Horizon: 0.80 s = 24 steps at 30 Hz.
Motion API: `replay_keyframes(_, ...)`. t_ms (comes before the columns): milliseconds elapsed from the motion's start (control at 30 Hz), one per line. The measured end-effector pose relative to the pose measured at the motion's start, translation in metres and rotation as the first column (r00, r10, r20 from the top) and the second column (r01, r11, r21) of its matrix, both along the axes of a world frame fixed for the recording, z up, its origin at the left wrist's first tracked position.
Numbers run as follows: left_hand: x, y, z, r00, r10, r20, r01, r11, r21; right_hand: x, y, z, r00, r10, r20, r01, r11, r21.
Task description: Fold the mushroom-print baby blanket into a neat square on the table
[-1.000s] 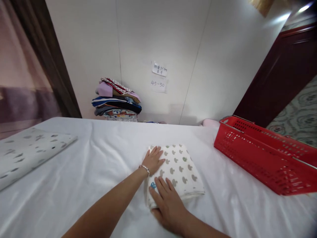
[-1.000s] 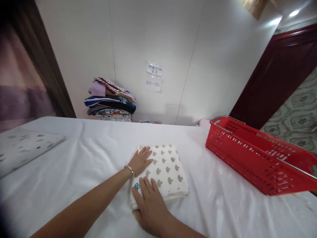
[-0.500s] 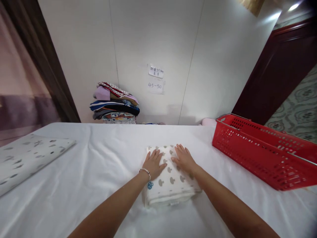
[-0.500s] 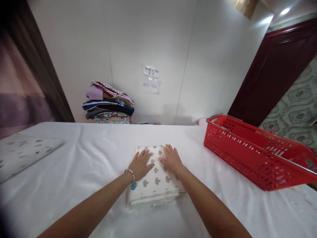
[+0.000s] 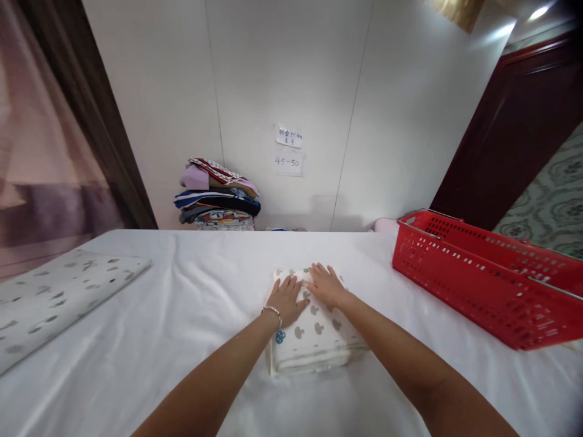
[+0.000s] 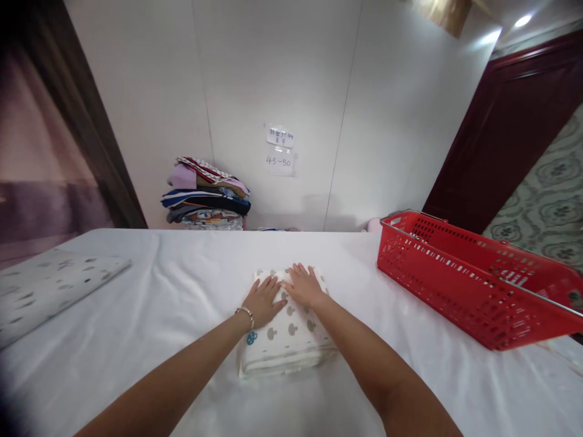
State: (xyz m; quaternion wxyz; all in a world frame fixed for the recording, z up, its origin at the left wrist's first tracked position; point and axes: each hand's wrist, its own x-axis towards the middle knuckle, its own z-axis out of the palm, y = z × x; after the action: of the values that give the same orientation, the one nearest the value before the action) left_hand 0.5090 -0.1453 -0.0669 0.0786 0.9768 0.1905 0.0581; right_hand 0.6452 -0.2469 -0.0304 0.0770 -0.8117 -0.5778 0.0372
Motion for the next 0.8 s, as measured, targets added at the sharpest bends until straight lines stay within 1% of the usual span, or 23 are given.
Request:
replay_keyframes(100,0.000,0.001,-0.002,1.000,-0.001,0.018,0.001,1.000,0.009,-0.004,0.008,-0.011,0.998,0.046,-0.047,-0.047,0.999,-0.018)
replay_keyframes(200,0.000,0.002,-0.006,0.999,-0.003,0.037,0.003,1.000,0.016,-0.004,0.007,-0.024,0.997,0.043,-0.065,-0.044,0.999,-0.017)
replay_keyframes(267,0.001,0.003,-0.007,0.999,-0.002,0.037,0.001,1.000,0.016,-0.003,0.006,-0.028,0.997,0.045,-0.067,-0.046,0.999,-0.015)
replay_keyframes(333,0.001,0.002,-0.006,0.999,0.003,0.033,-0.004,1.000,0.013,-0.004,0.006,-0.027,0.995,0.046,-0.086,-0.047,0.999,-0.010)
replay_keyframes(467,-0.002,0.000,0.000,0.999,0.001,0.038,0.000,1.000,-0.017,-0.001,0.007,-0.017,0.978,0.024,-0.205,-0.017,0.999,0.032)
replay_keyframes(533,-0.007,0.000,0.005,0.996,0.049,0.077,-0.046,0.998,-0.047,0.008,0.002,-0.011,0.972,-0.024,-0.233,0.040,0.997,0.063)
replay_keyframes(567,-0.010,0.000,0.007,0.989,0.107,0.105,-0.100,0.992,-0.072,0.014,-0.003,-0.009,0.969,-0.068,-0.236,0.090,0.993,0.081)
replay_keyframes(600,-0.013,0.000,0.008,0.974,0.187,0.130,-0.173,0.979,-0.108,0.021,-0.011,-0.008,0.962,-0.125,-0.245,0.153,0.983,0.102)
replay_keyframes(633,-0.017,0.001,0.009,0.949,0.280,0.145,-0.257,0.953,-0.160,0.029,-0.019,-0.009,0.947,-0.186,-0.260,0.223,0.967,0.120)
replay_keyframes(700,-0.023,0.002,0.010,0.887,0.449,0.112,-0.400,0.865,-0.303,0.042,-0.038,-0.014,0.903,-0.294,-0.315,0.349,0.927,0.135)
replay_keyframes(733,-0.024,0.003,0.010,0.862,0.501,0.075,-0.443,0.817,-0.368,0.047,-0.047,-0.018,0.877,-0.328,-0.350,0.393,0.910,0.131)
replay_keyframes(767,-0.026,0.003,0.009,0.848,0.529,0.037,-0.467,0.779,-0.418,0.050,-0.055,-0.023,0.855,-0.349,-0.383,0.421,0.899,0.123)
replay_keyframes(800,-0.026,0.003,0.008,0.844,0.537,0.007,-0.476,0.754,-0.452,0.051,-0.062,-0.027,0.832,-0.360,-0.423,0.444,0.889,0.117)
